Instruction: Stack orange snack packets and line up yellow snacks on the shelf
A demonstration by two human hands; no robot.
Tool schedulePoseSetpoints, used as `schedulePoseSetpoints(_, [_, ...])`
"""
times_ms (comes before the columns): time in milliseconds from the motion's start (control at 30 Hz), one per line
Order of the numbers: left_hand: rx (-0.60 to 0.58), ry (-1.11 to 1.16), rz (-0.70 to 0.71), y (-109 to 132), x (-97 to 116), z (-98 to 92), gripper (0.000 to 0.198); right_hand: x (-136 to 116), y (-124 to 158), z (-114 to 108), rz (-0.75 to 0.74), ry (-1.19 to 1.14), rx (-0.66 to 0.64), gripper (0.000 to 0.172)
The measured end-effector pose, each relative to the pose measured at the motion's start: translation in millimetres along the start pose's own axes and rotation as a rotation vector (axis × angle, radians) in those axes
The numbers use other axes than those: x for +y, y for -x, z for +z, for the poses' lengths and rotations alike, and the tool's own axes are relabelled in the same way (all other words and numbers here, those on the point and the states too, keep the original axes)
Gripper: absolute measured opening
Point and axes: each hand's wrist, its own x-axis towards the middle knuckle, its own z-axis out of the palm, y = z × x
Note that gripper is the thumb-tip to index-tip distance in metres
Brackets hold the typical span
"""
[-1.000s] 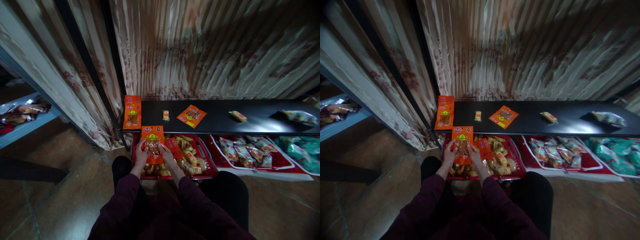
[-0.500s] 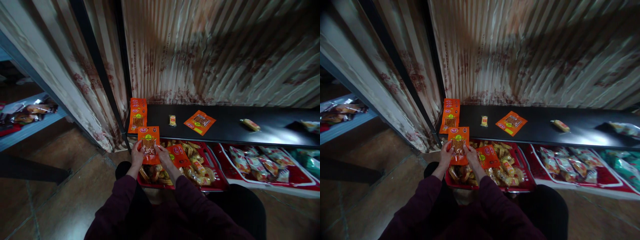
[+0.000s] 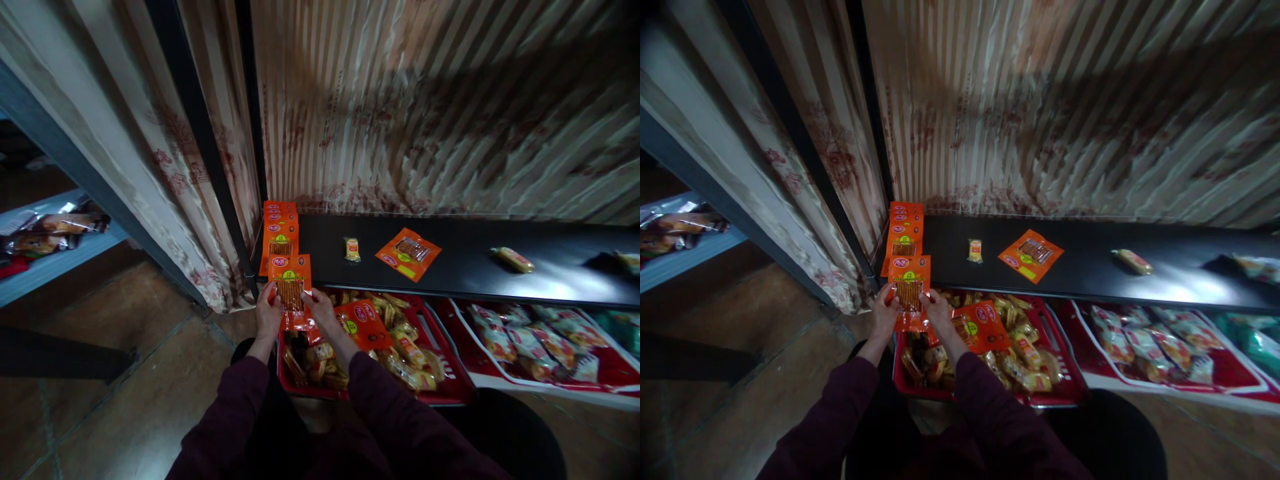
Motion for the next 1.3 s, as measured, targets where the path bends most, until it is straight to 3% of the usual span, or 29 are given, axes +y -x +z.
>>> schedulePoseSetpoints(333, [0.069,-0.163,0.075,-28.1,1.7,4.7,0.043,-0.3,-29.0,7.7,-0.096,0.013,-0.031,0.029])
schedulePoseSetpoints(600, [0.080,-0.278,0.092,-46.2,13.0,7.5,0.046,-7.1,-49.6,9.4,-0.123,0.464,0.119,0.024])
schedulePoseSetpoints(733, [0.057,-0.336,0.089,-57.1,12.7,7.8,0.047,-18.0,-54.0,14.3,-0.145,0.546,0.168,0.020])
schedulePoseSetpoints(933, [0.015,-0.412,0.103,-67.9,9.1,12.8,0.049,-29.4,-63.1,17.6,-0.073,0.738,0.172,0.011])
schedulePoseSetpoints(1300, [0.031,-0.458,0.157,-85.0,6.1,24.6,0.049,-46.3,-76.4,19.4,0.098,0.994,0.120,0.018])
